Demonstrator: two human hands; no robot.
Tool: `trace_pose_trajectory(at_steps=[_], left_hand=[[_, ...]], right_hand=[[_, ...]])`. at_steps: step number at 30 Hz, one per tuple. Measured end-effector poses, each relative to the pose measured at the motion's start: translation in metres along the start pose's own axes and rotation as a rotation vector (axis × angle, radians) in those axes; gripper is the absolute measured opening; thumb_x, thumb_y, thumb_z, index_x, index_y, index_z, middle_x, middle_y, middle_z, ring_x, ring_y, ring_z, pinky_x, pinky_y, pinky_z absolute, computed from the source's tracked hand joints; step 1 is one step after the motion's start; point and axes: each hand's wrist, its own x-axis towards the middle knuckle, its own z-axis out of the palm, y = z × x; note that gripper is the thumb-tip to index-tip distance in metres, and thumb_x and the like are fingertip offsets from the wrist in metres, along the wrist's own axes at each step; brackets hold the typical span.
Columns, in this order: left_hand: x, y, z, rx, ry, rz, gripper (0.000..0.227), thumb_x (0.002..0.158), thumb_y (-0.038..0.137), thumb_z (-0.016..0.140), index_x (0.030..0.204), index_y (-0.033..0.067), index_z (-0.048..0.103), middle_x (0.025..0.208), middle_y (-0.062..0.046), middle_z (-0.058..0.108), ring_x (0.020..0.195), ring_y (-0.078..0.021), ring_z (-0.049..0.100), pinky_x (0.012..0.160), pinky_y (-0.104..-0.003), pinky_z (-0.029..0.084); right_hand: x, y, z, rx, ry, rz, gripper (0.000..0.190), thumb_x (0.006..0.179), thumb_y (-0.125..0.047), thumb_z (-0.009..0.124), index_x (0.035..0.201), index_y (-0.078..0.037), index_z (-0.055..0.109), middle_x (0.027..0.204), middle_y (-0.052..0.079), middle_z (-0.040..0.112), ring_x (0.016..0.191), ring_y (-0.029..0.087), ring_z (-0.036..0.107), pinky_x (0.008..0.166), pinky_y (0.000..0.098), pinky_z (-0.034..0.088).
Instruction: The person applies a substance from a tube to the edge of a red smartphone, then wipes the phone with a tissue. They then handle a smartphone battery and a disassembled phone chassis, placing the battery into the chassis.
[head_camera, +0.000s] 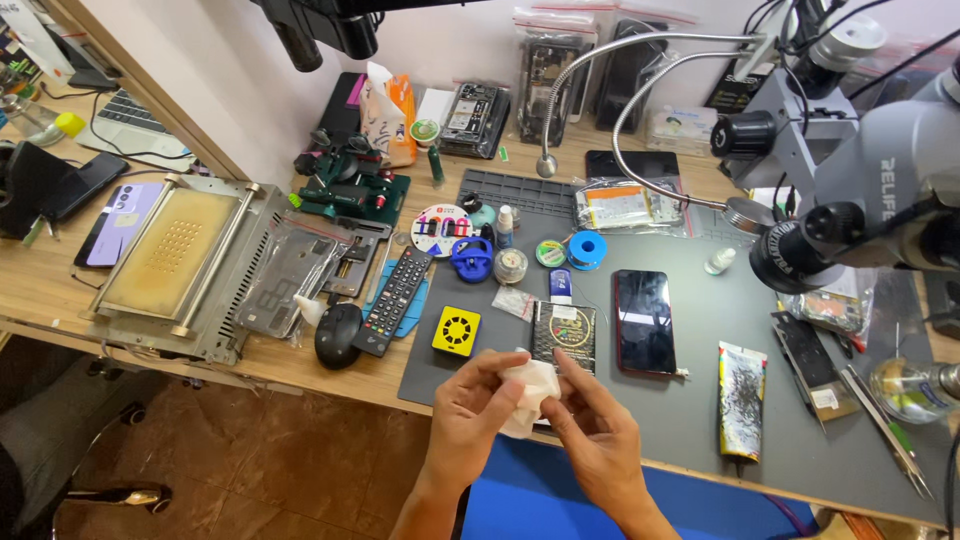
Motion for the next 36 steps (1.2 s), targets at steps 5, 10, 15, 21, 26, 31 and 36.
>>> trace_pose_trajectory(at_steps=[5, 10, 15, 21, 26, 31, 36], left_hand=[[-0.016, -0.006, 0.032, 0.186, -0.098, 0.077, 0.033, 0.105, 0.018, 0.059, 0.137, 0.0072, 0.063, 0.147, -0.012, 0.056, 0.138, -0.0197, 0.053, 0.107, -0.032, 0.052], [-0.034, -0.036, 0.057, -0.103, -0.015, -0.085, 0.048, 0.104, 0.010, 0.055, 0.150, -0.0059, 0.052, 0.151, -0.017, 0.060, 0.139, -0.0208, 0.055, 0.118, -0.031, 0.043], [-0.034, -0.025, 0.067, -0.160, -0.168, -0.114, 0.058, 0.110, 0.019, 0.040, 0.162, -0.0025, 0.026, 0.168, -0.018, 0.036, 0.156, -0.0229, 0.032, 0.129, -0.034, 0.023], [-0.045, -0.045, 0.076, 0.011, -0.091, -0.156, 0.056, 0.107, 0.018, 0.047, 0.159, -0.0007, 0.036, 0.164, -0.015, 0.045, 0.151, -0.0209, 0.043, 0.123, -0.034, 0.039], [-0.047, -0.049, 0.079, 0.057, -0.099, -0.066, 0.053, 0.106, 0.012, 0.049, 0.156, -0.0030, 0.040, 0.161, -0.016, 0.048, 0.150, -0.0233, 0.045, 0.125, -0.036, 0.036], [-0.046, -0.039, 0.082, 0.170, -0.108, -0.029, 0.051, 0.106, 0.011, 0.049, 0.156, 0.0001, 0.043, 0.159, -0.014, 0.052, 0.148, -0.0224, 0.049, 0.125, -0.035, 0.037], [-0.042, -0.049, 0.078, 0.016, 0.019, -0.033, 0.045, 0.103, 0.020, 0.060, 0.142, -0.0026, 0.060, 0.146, -0.023, 0.064, 0.137, -0.0289, 0.062, 0.118, -0.038, 0.050]], right_hand=[[-0.005, -0.017, -0.019, -0.163, 0.041, -0.210, 0.048, 0.097, -0.005, 0.067, 0.144, 0.000, 0.062, 0.113, 0.008, 0.069, 0.092, 0.016, 0.059, 0.082, 0.0286, 0.054], [-0.003, -0.017, -0.032, -0.768, 0.098, -0.748, 0.038, 0.107, -0.009, 0.060, 0.145, -0.006, 0.059, 0.110, 0.008, 0.065, 0.095, 0.026, 0.059, 0.091, 0.0360, 0.051], [-0.009, -0.002, -0.045, -0.973, -0.089, -0.647, 0.050, 0.106, -0.008, 0.058, 0.155, -0.017, 0.052, 0.131, 0.008, 0.053, 0.117, 0.032, 0.053, 0.102, 0.0458, 0.055], [-0.001, -0.010, -0.051, -0.813, 0.095, -0.773, 0.030, 0.105, -0.006, 0.066, 0.134, -0.011, 0.069, 0.092, 0.004, 0.055, 0.076, 0.019, 0.052, 0.075, 0.0300, 0.052], [-0.003, -0.003, -0.059, -0.767, 0.138, -0.684, 0.017, 0.101, -0.009, 0.070, 0.118, -0.011, 0.072, 0.088, 0.004, 0.055, 0.070, 0.020, 0.053, 0.064, 0.0325, 0.049], [-0.003, -0.006, -0.061, -0.703, 0.161, -0.646, 0.014, 0.097, -0.008, 0.075, 0.110, -0.014, 0.075, 0.085, 0.003, 0.060, 0.067, 0.017, 0.055, 0.062, 0.0285, 0.049], [-0.003, -0.008, -0.060, -0.704, 0.150, -0.671, 0.012, 0.095, -0.008, 0.078, 0.106, -0.012, 0.076, 0.083, 0.004, 0.060, 0.067, 0.015, 0.058, 0.063, 0.0271, 0.052]])
